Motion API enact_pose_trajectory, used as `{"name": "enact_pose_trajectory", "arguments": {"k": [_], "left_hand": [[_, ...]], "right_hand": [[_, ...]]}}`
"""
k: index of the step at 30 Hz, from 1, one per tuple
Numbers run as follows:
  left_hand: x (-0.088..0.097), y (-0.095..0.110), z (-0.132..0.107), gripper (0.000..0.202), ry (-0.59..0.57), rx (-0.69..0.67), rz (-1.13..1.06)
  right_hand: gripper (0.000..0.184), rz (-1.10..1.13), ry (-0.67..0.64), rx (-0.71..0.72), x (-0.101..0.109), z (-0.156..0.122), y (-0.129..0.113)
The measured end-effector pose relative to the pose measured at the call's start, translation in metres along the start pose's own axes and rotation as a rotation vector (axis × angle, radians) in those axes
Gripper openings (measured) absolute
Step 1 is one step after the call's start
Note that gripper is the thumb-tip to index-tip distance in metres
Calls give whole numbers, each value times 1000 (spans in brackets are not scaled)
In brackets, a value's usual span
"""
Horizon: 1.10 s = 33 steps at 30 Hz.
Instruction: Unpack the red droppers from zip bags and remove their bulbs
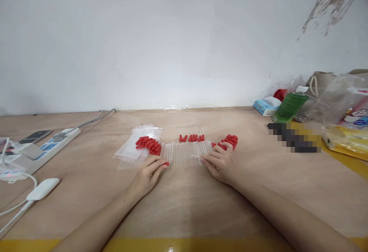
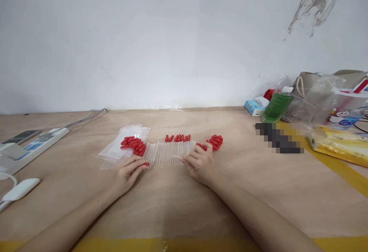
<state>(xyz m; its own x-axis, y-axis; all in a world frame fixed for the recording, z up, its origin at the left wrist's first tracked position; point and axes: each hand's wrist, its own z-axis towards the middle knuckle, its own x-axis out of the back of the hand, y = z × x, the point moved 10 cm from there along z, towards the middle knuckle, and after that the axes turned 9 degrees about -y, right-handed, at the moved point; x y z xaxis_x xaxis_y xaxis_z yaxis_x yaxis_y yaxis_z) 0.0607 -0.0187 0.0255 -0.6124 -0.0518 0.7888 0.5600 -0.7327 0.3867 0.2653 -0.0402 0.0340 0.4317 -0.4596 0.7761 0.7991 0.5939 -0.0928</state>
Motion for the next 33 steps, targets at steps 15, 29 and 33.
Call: {"name": "enact_pose_trajectory", "arguments": {"k": [15,29,33], "left_hand": [[100,-127,28,38,298,591,23],[60,-106,34,28,37,483,138],[66,-113,30,31,84,508,136]], "right_hand": [[15,-254,-48,-66,-31,41,-14],[28,-154,-153,-142,-44,36,-18],[34,-149,-173,-139,-44,35,-18]]}}
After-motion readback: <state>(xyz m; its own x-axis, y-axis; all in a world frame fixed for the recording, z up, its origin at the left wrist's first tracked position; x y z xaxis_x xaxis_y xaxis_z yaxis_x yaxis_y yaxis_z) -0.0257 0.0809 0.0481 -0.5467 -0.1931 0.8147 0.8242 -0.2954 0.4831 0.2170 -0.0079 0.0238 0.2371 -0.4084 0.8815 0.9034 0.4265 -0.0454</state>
